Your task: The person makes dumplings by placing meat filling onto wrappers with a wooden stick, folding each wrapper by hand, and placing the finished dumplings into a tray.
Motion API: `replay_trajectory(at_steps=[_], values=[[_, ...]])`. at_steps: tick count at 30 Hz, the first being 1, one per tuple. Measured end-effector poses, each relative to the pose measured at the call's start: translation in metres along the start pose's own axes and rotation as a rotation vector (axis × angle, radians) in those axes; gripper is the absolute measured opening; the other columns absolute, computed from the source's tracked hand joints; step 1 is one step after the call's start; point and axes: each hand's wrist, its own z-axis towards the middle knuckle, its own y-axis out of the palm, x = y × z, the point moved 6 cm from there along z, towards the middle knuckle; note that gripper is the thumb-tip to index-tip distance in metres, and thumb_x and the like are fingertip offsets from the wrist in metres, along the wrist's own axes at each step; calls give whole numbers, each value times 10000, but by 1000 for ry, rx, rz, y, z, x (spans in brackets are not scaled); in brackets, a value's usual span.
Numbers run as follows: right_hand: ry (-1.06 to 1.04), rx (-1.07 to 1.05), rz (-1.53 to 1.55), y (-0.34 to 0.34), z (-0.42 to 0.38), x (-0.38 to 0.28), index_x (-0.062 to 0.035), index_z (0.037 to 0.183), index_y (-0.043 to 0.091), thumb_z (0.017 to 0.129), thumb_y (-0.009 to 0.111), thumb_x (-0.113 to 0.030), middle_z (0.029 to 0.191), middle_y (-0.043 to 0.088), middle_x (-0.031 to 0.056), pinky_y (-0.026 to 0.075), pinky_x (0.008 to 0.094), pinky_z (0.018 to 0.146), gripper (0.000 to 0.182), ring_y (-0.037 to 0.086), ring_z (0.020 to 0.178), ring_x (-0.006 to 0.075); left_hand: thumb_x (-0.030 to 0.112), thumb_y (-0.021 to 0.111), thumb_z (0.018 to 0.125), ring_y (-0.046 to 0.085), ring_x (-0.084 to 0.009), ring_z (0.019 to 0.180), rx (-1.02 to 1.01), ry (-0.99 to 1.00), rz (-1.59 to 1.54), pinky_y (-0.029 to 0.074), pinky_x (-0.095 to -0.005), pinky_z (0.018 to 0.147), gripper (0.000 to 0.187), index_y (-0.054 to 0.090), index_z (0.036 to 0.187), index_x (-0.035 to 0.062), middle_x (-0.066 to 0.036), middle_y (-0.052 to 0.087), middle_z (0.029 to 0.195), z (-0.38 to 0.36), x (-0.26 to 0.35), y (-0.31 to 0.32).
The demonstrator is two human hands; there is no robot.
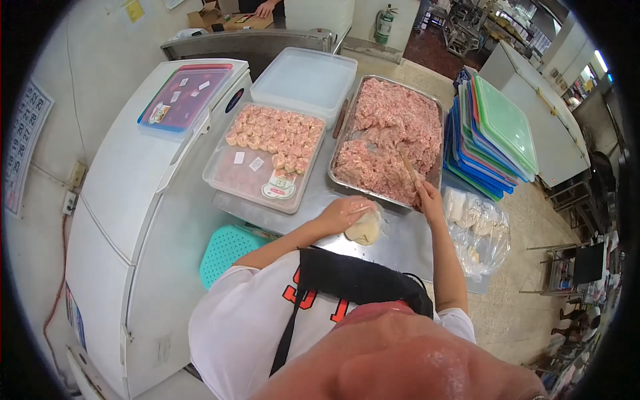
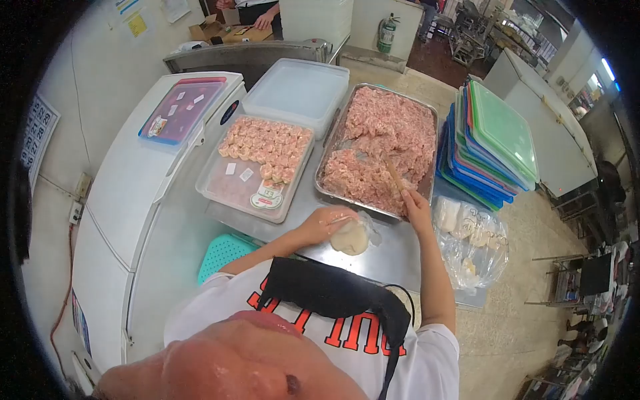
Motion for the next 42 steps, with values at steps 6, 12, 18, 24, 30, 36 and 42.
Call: replay_trajectory(at_steps=[6,12,18,24,30,36,42], values=[[-23,90,-93,0,-3,-8,-43,823,630,933,571,-262,579,444,-72,254,215,454,253,363,509,24,258,527,907,539,-296,1159,27,101,370,459,-378,929,269,647,1081,92,-143,559,1264,4,-12,-27],[-55,122,-149,-6,3,2,-30,807,629,900,611,-279,603,469,-64,292,221,484,266,389,539,35,85,577,777,596,-337,1020,-78,25,446,495,-408,857,279,620,1052,62,-183,481,1338,-2,-12,-21],[-156,172,-183,-2,2,-6,-60,790,604,927,585,-266,596,453,-70,265,207,465,248,376,523,26,116,583,780,599,-324,996,-96,66,475,496,-413,827,234,621,1000,47,-175,542,1244,10,-24,-23],[-170,151,-241,-3,3,-3,-60,800,607,919,590,-258,617,462,-73,274,205,473,232,384,531,30,166,573,805,573,-315,1053,-128,62,497,482,-406,858,247,634,1016,54,-168,588,1159,17,-33,-24],[-116,120,-174,0,1,-8,-62,802,604,912,594,-244,630,466,-74,294,212,494,213,395,561,30,185,555,836,537,-313,1129,-126,7,484,447,-402,932,265,640,1060,72,-170,566,1217,13,-32,-26],[-122,136,-185,-2,8,-2,-58,813,608,912,595,-240,640,454,-78,293,214,492,208,385,560,27,205,540,858,540,-324,1120,-176,-44,508,452,-409,922,256,641,1051,70,-169,508,1298,13,-34,-24],[-67,94,-159,0,2,-11,-58,770,582,918,591,-252,634,448,-73,299,220,502,245,380,569,31,193,559,841,582,-349,1048,-236,-109,547,476,-446,872,222,646,1014,83,-176,410,1393,7,-31,-20]])
